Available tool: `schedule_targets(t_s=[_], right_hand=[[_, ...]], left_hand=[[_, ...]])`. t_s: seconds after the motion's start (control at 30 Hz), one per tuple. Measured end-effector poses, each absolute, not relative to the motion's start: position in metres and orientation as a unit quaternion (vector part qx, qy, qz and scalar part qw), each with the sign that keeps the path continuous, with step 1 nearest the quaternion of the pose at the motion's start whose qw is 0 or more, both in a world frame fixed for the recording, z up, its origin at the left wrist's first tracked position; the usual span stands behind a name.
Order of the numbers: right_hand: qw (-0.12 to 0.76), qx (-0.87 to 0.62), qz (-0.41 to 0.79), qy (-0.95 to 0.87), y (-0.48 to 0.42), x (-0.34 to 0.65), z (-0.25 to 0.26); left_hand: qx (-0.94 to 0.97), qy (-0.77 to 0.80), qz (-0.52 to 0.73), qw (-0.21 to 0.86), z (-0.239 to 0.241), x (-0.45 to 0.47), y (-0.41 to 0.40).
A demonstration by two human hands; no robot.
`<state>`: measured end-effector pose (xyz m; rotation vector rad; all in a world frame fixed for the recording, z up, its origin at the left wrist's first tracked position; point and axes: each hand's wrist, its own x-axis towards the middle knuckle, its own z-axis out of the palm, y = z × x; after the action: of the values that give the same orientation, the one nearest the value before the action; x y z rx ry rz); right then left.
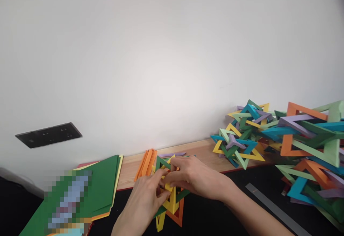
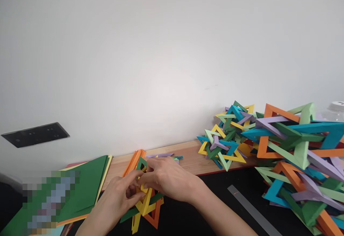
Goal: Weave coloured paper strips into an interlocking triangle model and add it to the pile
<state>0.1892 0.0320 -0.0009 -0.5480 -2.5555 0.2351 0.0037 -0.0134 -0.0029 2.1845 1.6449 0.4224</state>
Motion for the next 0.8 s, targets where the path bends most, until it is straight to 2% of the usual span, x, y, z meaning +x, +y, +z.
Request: schedule_targets(t_s=[0.3,0.5,0.63,0.8], right_hand=[[0.253,-0.208,0.090,-0.941,0.035,0.190,-0.007],[0.266,-0.207,0.074,-0.938,0.035,0.188,-0.007],[0.268,-0.228,0.064,-0.934,0.035,0.185,-0.007],[0.270,-0.242,0.062,-0.930,0.035,0.183,-0.007]], left_hand=[[0.781,0.578,0.133,0.197,-0.003,0.003,-0.016],[0.791,0.584,0.099,0.155,-0.005,0.004,-0.019],[0.785,0.584,0.110,0.175,0.003,0.008,-0.019],[0.777,0.602,0.120,0.138,0.001,0.011,-0.021]])
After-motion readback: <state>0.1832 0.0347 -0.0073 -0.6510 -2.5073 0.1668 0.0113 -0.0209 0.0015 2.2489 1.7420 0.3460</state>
